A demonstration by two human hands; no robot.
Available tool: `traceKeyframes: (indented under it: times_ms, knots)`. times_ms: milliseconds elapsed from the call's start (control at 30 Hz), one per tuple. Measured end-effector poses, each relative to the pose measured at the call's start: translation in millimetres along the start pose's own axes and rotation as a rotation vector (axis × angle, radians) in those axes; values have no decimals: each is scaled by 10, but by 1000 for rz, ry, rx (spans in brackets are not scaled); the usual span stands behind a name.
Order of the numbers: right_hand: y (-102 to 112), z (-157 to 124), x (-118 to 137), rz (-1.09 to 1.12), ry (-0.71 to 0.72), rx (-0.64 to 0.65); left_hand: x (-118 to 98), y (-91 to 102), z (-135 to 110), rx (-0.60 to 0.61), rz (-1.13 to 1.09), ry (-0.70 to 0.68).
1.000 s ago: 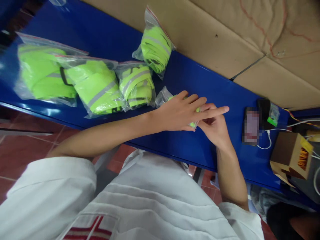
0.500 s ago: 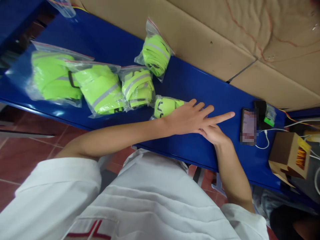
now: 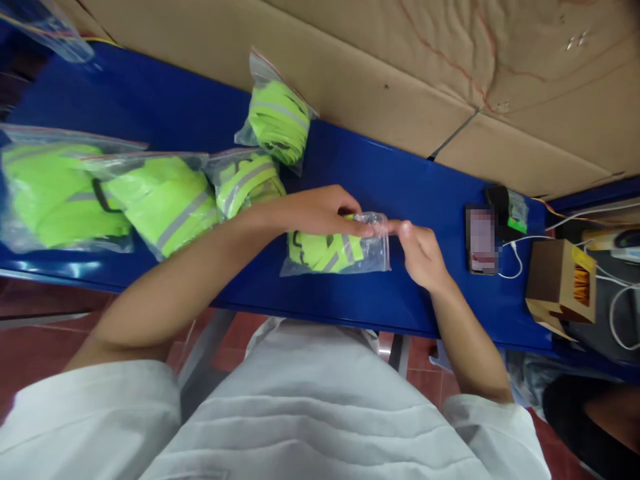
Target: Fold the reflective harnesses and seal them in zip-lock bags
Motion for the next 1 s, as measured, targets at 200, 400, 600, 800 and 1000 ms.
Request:
traceKeyframes:
  times_ms: [200,400,600,800,1000]
  knots:
    - [188,-199,7,-19,-18,-49,-80,-158,-83,-196,-553,-26]
    - [80,-191,-238,486,-151,-81,23,-379,-95,-66,-830,-7]
    - [-53,-190,-512,636,-199,-97,306,-378,-15,-285,-717,-24]
    - [-13,-164,-600,406,-158,-168,309,-409,-32,-453,-536,-96]
    - [-11,8,-581,337,-72,-78,302,-353,-67,-501,-589,-210]
Point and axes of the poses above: each hand's wrist, its own z-axis towards the middle knuckle, its own y-axis out of the back of the hand, x = y × z, the point moved 6 cm from there along z, towards the middle knuckle, and after that the axes turned 8 degrees about x, right-handed, at the moved point
